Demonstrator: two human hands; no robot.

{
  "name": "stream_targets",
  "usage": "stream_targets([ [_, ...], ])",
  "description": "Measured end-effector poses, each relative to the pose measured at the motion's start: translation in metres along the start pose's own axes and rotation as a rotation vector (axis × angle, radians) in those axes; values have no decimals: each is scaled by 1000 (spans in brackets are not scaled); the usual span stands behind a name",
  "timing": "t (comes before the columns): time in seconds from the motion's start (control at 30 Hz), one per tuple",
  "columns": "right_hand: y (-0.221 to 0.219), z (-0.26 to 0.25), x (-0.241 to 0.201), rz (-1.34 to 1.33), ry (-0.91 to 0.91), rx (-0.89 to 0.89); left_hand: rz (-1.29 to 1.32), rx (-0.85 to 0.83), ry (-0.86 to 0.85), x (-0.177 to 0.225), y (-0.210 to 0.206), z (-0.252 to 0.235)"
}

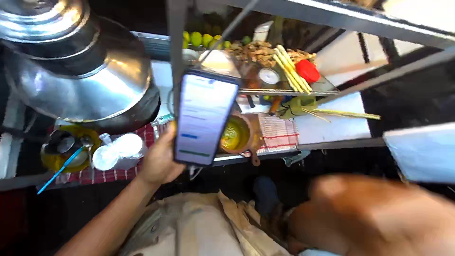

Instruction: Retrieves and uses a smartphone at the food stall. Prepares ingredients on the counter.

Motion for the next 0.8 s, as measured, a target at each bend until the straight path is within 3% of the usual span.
stream_targets([
  [0.07,54,-15,78,145,-9,66,46,-35,2,10,-1,14],
  [0.2,197,-16,245,600,-515,297,77,-97,-62,32,1,45],
  [0.3,297,-3,329,713,-714,511,95,-45,-117,41,5,70],
  [0.4,353,12,387,716,-891,609,68,23,-170,46,6,94],
  [0.53,374,15,436,705,-1055,514,24,184,-250,45,10,115],
  [0.63,377,4,447,700,-1071,426,19,230,-311,42,6,118],
  [0.73,381,-5,428,820,-1026,411,41,228,-349,41,5,116],
  [0.8,371,-17,384,920,-878,440,5,241,-363,47,4,114],
])
Point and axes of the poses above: each hand's wrist, its own z-axis away from the middle knuckle, its own y-axis out of the back of the hand, x = y × z, the point moved 10 cm from there along -z, towards the middle knuckle, and after that the axes turned 1 degree about y, right-handed, at the moved point
